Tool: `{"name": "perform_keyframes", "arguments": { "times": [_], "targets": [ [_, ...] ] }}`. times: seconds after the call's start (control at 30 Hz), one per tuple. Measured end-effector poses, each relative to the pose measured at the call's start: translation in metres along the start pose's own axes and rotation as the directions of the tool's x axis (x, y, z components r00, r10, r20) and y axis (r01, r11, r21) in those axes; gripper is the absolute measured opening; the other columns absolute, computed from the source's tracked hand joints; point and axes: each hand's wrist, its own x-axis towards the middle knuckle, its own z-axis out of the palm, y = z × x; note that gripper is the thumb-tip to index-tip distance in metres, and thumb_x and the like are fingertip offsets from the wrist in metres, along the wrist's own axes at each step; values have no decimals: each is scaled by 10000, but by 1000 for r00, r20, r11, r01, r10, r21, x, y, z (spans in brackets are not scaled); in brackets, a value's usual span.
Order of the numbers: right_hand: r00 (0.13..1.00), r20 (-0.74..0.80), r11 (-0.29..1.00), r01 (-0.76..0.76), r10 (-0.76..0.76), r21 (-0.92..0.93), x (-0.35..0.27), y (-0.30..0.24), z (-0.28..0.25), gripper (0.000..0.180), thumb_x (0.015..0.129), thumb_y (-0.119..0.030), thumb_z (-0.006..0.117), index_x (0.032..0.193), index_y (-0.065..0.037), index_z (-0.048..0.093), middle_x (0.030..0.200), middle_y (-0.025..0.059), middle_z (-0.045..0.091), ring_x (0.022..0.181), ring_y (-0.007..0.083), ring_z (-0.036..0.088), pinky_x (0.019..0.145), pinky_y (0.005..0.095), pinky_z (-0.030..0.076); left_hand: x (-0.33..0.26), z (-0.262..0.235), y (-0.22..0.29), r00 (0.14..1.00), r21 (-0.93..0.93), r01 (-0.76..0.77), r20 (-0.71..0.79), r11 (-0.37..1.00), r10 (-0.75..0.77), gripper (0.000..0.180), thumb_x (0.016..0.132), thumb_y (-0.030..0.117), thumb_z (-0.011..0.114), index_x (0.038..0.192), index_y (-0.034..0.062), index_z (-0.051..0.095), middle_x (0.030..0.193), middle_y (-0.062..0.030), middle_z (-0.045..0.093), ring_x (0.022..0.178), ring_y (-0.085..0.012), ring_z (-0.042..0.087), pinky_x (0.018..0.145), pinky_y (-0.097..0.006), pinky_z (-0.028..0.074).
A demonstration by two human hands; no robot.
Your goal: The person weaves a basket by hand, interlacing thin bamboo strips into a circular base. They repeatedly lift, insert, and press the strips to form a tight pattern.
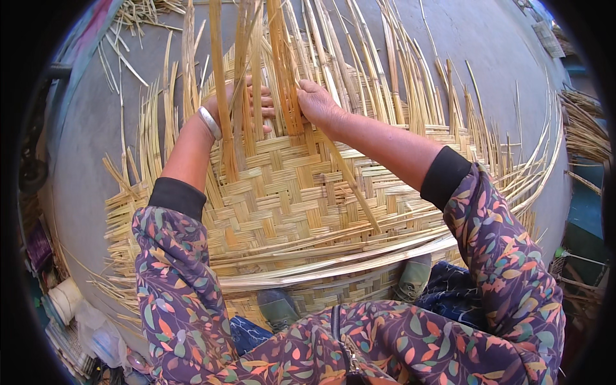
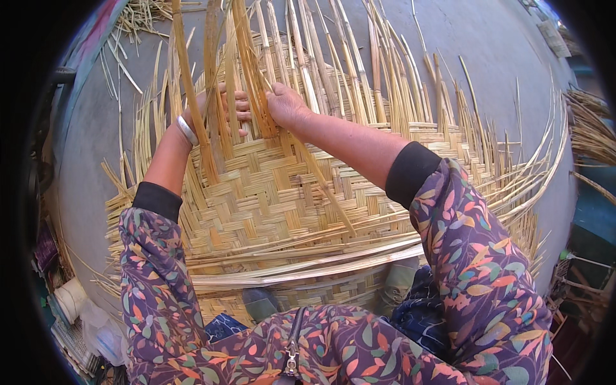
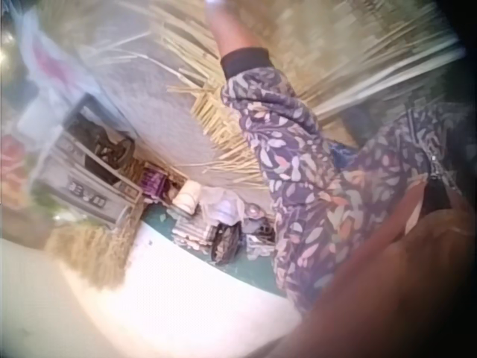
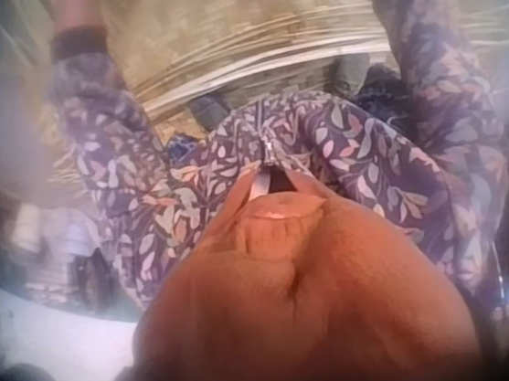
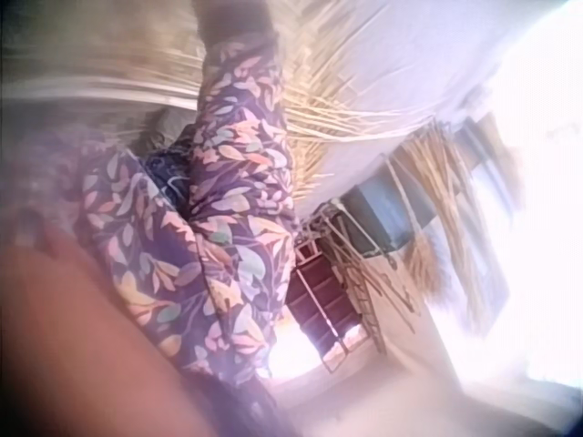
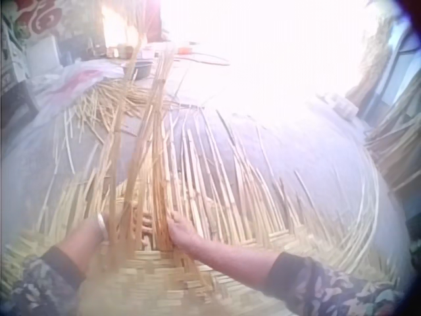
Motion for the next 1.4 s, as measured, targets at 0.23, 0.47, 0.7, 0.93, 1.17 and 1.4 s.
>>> {"name": "perform_keyframes", "arguments": {
  "times": [0.23,0.47,0.7,0.93,1.17,1.4],
  "targets": [
    [991,-132,1000,1,-4,-19,3,1,6,254,955,-232,392,1039,-24,510,978,157,589,910,261,567,809,379,440,11,-17,-13,973,-6,-193,132,981,192,392,909,404,489,1061,47,544,929,-91,608,834,-238,604,719,-408,536],
    [976,-216,999,-27,33,31,-1,6,12,246,954,-225,376,1014,-26,507,930,150,588,883,259,564,792,368,441,15,-4,-14,975,-206,-219,-5,954,223,306,893,321,537,1001,36,572,936,-66,612,842,-206,603,724,-366,499],
    [998,-56,998,23,-26,-56,2,3,2,252,946,-193,421,1083,-32,558,988,181,615,929,251,585,847,365,438,-5,15,-11,971,-74,-237,8,969,238,379,855,366,597,1052,43,586,851,-52,628,727,-189,607,723,-357,531],
    [963,266,965,34,37,-259,-20,-37,-14,259,927,-153,491,1144,-51,591,925,83,652,807,145,605,723,281,498,2,2,-10,972,-126,-233,-74,964,225,376,862,317,620,1104,36,561,786,-13,578,702,-148,590,676,-317,557],
    [917,375,949,-10,134,-315,-9,-44,-25,251,933,-160,480,1124,-53,602,821,57,667,661,127,633,602,265,523,-3,0,-14,865,-176,-501,-135,847,483,358,856,215,651,1151,50,533,925,-67,631,804,-165,629,725,-321,565],
    [940,317,925,6,124,-381,-9,-50,-37,217,948,-221,495,1036,-48,591,745,36,656,613,99,631,523,235,499,-22,-27,-19,765,-275,-644,-237,714,598,213,893,133,578,1065,7,581,989,-121,639,900,-211,627,818,-327,534]
  ]
}}
